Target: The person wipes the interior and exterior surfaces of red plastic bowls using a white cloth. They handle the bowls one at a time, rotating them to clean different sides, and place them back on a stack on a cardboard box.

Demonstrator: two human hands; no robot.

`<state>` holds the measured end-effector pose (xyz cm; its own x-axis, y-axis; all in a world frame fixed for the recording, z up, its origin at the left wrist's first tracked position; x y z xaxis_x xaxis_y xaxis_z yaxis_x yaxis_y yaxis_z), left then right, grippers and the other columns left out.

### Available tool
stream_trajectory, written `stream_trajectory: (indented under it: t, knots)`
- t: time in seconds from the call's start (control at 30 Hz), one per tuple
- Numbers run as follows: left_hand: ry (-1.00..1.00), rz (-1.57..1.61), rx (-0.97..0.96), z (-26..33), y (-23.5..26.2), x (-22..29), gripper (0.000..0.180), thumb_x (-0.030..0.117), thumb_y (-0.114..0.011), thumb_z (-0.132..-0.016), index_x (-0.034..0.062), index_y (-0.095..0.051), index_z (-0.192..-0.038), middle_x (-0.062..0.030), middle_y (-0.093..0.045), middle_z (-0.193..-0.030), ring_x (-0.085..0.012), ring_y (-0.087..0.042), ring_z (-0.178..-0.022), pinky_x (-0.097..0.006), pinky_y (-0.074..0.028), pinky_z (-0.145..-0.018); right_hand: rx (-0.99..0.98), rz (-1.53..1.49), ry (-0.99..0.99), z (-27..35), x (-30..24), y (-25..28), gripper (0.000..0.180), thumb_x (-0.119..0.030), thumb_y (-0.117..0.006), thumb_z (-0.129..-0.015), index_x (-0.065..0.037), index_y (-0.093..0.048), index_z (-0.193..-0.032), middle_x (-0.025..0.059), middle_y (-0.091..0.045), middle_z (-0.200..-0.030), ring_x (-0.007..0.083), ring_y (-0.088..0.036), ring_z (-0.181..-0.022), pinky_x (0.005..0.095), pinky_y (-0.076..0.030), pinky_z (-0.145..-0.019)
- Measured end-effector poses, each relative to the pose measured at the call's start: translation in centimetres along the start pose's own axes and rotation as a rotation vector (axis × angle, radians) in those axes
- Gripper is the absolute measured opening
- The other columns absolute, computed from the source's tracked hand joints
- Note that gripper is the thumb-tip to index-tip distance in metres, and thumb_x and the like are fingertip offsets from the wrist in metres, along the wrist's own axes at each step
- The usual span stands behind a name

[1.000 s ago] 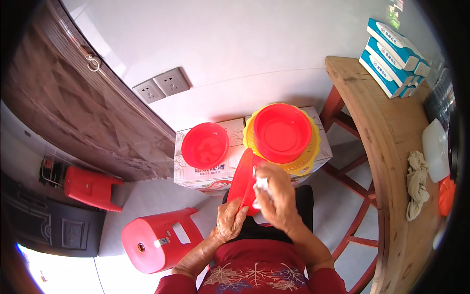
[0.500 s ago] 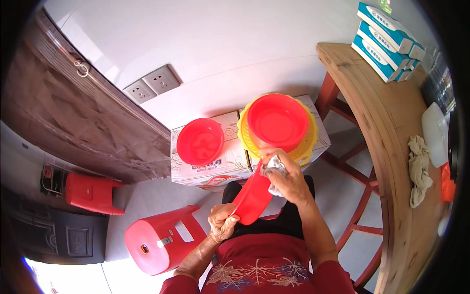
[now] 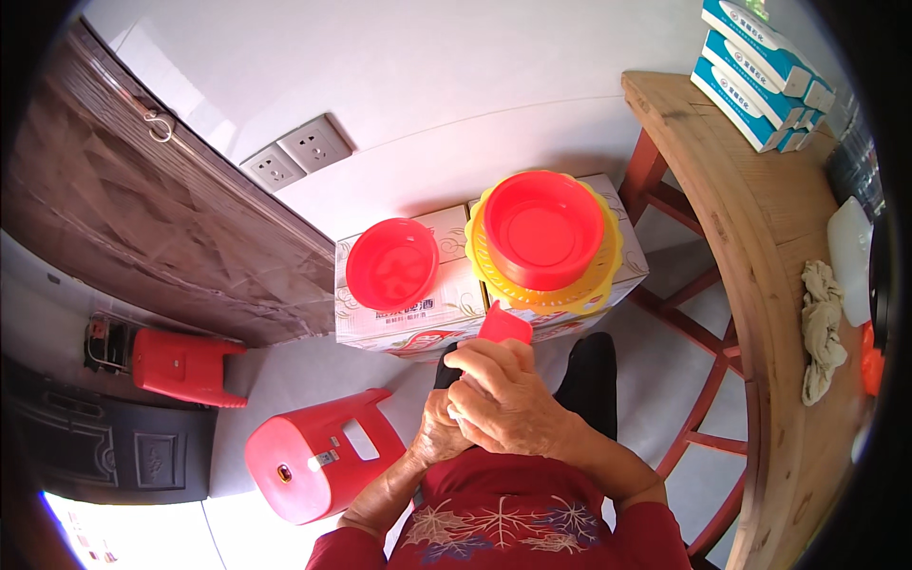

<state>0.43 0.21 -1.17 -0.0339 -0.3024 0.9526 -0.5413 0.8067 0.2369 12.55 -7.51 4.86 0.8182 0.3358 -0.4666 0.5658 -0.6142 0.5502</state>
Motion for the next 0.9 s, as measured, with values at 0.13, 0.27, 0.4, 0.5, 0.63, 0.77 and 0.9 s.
stream_trajectory:
  t: [0.13, 0.27, 0.4, 0.5, 0.63, 0.77, 0.9]
  knots:
    - [0.070, 0.007, -0.116, -0.7, 0.2, 3.4, 0.023, 0.006, -0.079, -0.072, 0.0017, -0.066, -0.091, -0.0019, -0.068, -0.077, -0.0071, -0.062, -0.071, -0.024, -0.051, -0.066, 0.134, -0.119, -0.199, -0.1, 2.5, 1.2, 0.019, -0.008, -0.061, -0.072, -0.005, -0.054, -0.089, 0.0112, -0.050, -0.103, 0.0284, -0.051, -0.093, 0.0384, -0.039, -0.084]
    - [-0.070, 0.098, -0.164, -0.5, -0.1, 2.9, 0.022, -0.001, -0.078, -0.071, -0.0009, -0.065, -0.089, -0.0038, -0.068, -0.076, -0.0071, -0.063, -0.069, -0.024, -0.052, -0.064, 0.159, -0.523, -0.797, 0.5, 6.6, 0.5, 0.018, -0.008, -0.059, -0.081, 0.000, -0.050, -0.095, 0.0072, -0.053, -0.086, 0.0135, -0.053, -0.074, 0.0294, -0.049, -0.059]
    - [-0.024, 0.106, -0.126, -0.3, -0.1, 2.1, 0.024, 0.002, -0.080, -0.070, -0.0001, -0.065, -0.088, -0.0028, -0.068, -0.075, -0.0076, -0.063, -0.069, -0.025, -0.052, -0.063, 0.224, -0.728, -0.984, 0.0, 7.0, 0.2, 0.021, -0.015, -0.062, -0.085, 0.000, -0.050, -0.096, 0.0052, -0.054, -0.083, 0.0098, -0.052, -0.074, 0.0281, -0.050, -0.051]
    - [0.036, 0.052, -0.050, -0.2, 0.2, 0.7, 0.028, 0.009, -0.083, -0.067, 0.0015, -0.065, -0.087, -0.0027, -0.068, -0.075, -0.0080, -0.063, -0.069, -0.026, -0.051, -0.064, 0.193, -0.277, -0.553, 0.2, 5.4, -0.4, 0.024, -0.012, -0.064, -0.083, 0.000, -0.053, -0.100, 0.0141, -0.055, -0.093, 0.0224, -0.057, -0.082, 0.0341, -0.048, -0.071]
    - [0.025, 0.018, 0.098, -0.3, 0.9, -0.1, 0.025, 0.017, -0.082, -0.069, 0.0061, -0.064, -0.082, -0.0026, -0.066, -0.071, -0.0070, -0.062, -0.066, -0.026, -0.050, -0.061, 0.105, -0.081, -0.220, -0.1, 0.5, -0.7, 0.036, -0.011, -0.065, -0.073, -0.003, -0.054, -0.107, 0.0181, -0.050, -0.119, 0.0356, -0.050, -0.109, 0.0421, -0.039, -0.091]
    - [-0.019, -0.064, 0.160, -0.1, 1.2, -0.5, 0.026, 0.018, -0.083, -0.068, 0.0062, -0.063, -0.081, -0.0028, -0.067, -0.074, -0.0099, -0.063, -0.067, -0.028, -0.051, -0.063, 0.069, -0.029, 0.057, 1.4, -0.9, -2.3, 0.035, -0.014, -0.064, -0.073, -0.005, -0.056, -0.107, 0.0161, -0.050, -0.121, 0.0329, -0.048, -0.114, 0.0436, -0.037, -0.093]
    - [0.111, 0.263, 0.112, -0.1, 1.4, 0.2, 0.041, 0.012, -0.086, -0.063, 0.0013, -0.066, -0.097, -0.0034, -0.069, -0.087, -0.0091, -0.063, -0.078, -0.028, -0.052, -0.072, 0.266, -0.246, -0.019, 0.0, 1.7, -0.9, 0.025, -0.014, -0.053, -0.089, -0.002, -0.053, -0.111, 0.0163, -0.053, -0.118, 0.0295, -0.055, -0.103, 0.0411, -0.040, -0.090]
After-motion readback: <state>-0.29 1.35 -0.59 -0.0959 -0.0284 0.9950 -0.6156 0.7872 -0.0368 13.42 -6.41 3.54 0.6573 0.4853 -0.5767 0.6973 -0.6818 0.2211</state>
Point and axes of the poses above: each hand's wrist, its own z-axis away from the middle knuckle, its own y-axis out of the back of the hand, x = y × z, the point moved 2 cm from there along -z, towards the middle knuckle
